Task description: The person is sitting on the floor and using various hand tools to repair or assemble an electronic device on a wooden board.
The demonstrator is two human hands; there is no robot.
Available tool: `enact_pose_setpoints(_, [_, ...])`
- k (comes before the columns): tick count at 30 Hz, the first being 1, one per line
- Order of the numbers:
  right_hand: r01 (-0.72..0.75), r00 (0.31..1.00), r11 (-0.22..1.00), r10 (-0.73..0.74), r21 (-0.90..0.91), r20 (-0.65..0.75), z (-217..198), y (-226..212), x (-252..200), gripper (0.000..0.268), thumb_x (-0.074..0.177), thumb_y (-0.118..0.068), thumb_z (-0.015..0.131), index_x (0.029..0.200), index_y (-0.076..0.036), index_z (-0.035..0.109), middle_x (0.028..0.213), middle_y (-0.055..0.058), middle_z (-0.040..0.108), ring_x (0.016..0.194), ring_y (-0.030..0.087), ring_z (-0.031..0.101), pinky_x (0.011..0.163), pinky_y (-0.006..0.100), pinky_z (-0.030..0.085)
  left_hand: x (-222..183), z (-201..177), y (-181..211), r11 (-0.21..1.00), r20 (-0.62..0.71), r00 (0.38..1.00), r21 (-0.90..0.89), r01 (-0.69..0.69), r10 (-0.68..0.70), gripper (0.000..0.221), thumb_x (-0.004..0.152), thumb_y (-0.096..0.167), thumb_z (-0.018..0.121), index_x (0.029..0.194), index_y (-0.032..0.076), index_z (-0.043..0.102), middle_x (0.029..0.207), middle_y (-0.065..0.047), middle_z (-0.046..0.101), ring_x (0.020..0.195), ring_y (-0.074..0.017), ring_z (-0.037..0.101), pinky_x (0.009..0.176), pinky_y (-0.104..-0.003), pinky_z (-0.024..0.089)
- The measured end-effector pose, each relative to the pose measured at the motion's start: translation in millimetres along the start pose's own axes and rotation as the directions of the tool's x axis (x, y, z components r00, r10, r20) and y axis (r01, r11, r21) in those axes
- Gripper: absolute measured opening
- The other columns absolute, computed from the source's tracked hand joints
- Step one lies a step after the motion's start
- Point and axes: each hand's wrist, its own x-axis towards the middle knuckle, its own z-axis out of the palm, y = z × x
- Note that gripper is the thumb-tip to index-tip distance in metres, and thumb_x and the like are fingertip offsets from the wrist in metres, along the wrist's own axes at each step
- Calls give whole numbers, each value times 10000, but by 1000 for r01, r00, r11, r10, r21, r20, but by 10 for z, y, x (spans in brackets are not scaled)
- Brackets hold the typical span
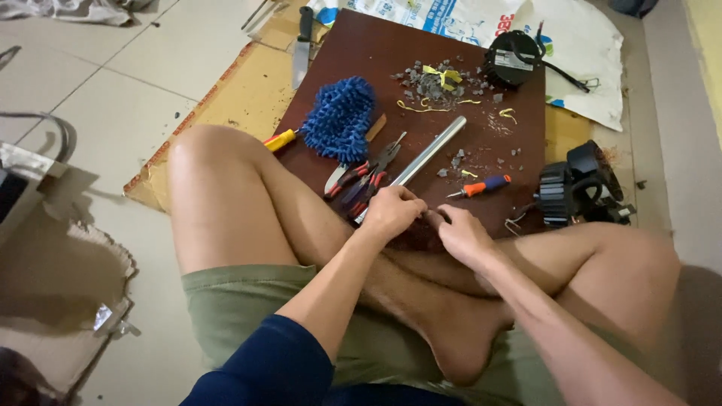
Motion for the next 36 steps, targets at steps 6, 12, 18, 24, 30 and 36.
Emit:
enact_pose_setpoints(6, [-69, 997, 995, 67, 67, 34, -40, -283, -214, 651, 1067, -411, 338, 1585, -48, 491, 1647, 159, 468, 1554, 356, 371, 1300, 519, 235, -63, -32, 47, 1000, 91, 996, 6, 13, -13, 474, 816, 546, 669, 1042, 160, 827, 988, -124, 814, 1070, -315, 774, 1007, -458, 575])
enact_pose_setpoints(12, [-26, 999, 993, 24, 116, 25, -46, -265, -198, 668, 1060, -455, 372, 1525, -16, 566, 1609, 180, 512, 1544, 352, 386, 1300, 506, 243, -110, -59, 64, 999, 180, 983, 11, 43, -44, 528, 862, 594, 585, 932, 123, 813, 695, -90, 765, 791, -293, 805, 793, -432, 614])
enact_pose_setpoints(18, [-23, 996, 991, 12, 129, 88, -107, -408, -311, 695, 1055, -457, 334, 1518, 7, 564, 1623, 198, 487, 1548, 361, 382, 1304, 529, 241, -146, -70, 72, 998, 188, 981, -34, 43, -36, 481, 900, 507, 562, 917, 95, 809, 668, -92, 751, 745, -276, 797, 803, -393, 620])
enact_pose_setpoints(24, [-3, 998, 999, 0, 42, 62, 79, -151, -45, 717, 1095, -443, 261, 1556, 65, 472, 1637, 265, 439, 1551, 401, 365, 1306, 560, 212, -169, 7, 94, 1000, 202, 979, -30, -1, 7, 638, 916, 460, 485, 1196, -31, 779, 1144, -248, 771, 1207, -410, 710, 1037, -532, 541])
enact_pose_setpoints(30, [13, 1000, 998, -13, -54, 10, 146, -123, 2, 689, 1114, -485, 290, 1502, 10, 570, 1549, 256, 552, 1470, 413, 476, 1244, 559, 343, -64, 156, -43, 999, 182, 982, 18, -50, 46, 580, 902, 409, 462, 1098, -21, 797, 1027, -214, 790, 1102, -378, 754, 949, -516, 593])
enact_pose_setpoints(36, [-70, 978, 889, 150, 452, -146, 264, 736, 815, 431, 923, -422, 560, 978, -58, 782, 866, 118, 673, 827, 278, 656, 717, 447, 557, 259, 193, -148, 989, 112, 993, -146, -31, 48, 498, 946, 424, 470, 1134, 81, 779, 796, -110, 774, 868, -283, 787, 912, -475, 589])
